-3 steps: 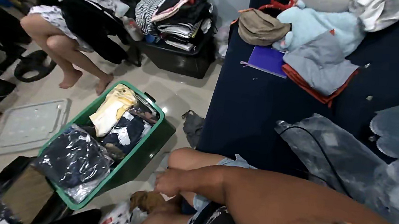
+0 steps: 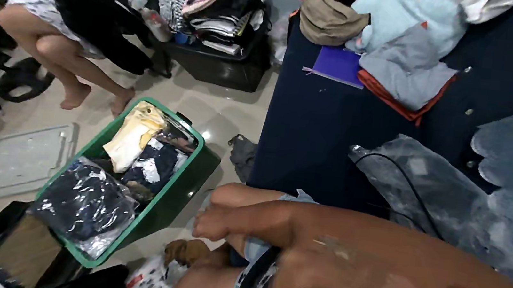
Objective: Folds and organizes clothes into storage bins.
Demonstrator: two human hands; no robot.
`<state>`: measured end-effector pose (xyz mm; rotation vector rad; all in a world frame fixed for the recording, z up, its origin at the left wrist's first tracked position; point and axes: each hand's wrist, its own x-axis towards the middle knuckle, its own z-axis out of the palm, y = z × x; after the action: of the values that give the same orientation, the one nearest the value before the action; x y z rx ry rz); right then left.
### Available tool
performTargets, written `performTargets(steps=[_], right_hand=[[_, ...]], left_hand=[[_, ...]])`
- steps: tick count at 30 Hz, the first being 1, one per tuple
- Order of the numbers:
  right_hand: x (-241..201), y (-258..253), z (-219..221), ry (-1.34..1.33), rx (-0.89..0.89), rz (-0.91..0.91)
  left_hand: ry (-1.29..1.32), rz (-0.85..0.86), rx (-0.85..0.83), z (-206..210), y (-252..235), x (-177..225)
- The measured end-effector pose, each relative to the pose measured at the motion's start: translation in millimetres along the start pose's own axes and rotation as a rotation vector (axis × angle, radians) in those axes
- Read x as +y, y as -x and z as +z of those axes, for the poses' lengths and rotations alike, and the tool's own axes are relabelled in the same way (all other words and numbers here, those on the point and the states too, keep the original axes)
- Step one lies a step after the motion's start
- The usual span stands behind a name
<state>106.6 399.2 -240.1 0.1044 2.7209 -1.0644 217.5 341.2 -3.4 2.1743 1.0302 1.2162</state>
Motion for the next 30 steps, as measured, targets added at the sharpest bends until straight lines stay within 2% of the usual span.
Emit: performTargets(steps=[2,4,6,9,11,13,16,19,22,24,27,28,30], right_hand=[[9,30,-20,0.018,0.167,0.052],[34,44,-19,-0.054,0.245,0.049],[65,66,-17,-0.156,0.350,0.038],[125,126,-15,-0.050,0.476,0.143],[146,191,-44,0.028,0.422,0.391],[153,256,-82,0.083,0.288,0.697],[147,346,-114,0.009,0.070,1.059],[123,401,-99,-0.149,-0.122,1.227],[117,415,-51,-0.240,-0.170,1.231],[121,416,-42,-0.188,-0.013,1.291],[111,405,-85,0.040,0.458,1.415],[101,399,-109,0.085,0.625,1.378],[83,387,-153,0.124,0.927,1.170]], left_hand=[[-0.252,-0.069,0.031,-14,33,-32],[-0.352,-0.125,-0.056,-42,61,-39],[-0.368,-0.157,-0.078,-61,82,-33],[-0.263,-0.157,-0.028,-67,100,-29],[-0.232,-0.126,-0.013,-63,101,-28],[-0.284,-0.124,-0.032,-61,103,-29],[-0.378,-0.191,-0.059,-70,120,-43],[-0.327,-0.266,-0.033,-85,137,-62],[-0.280,-0.370,0.047,-93,160,-77],[-0.281,-0.443,0.109,-97,171,-83],[-0.276,-0.553,0.215,-108,189,-90],[-0.254,-0.584,0.264,-111,193,-92],[-0.185,-0.633,0.364,-115,197,-93]])
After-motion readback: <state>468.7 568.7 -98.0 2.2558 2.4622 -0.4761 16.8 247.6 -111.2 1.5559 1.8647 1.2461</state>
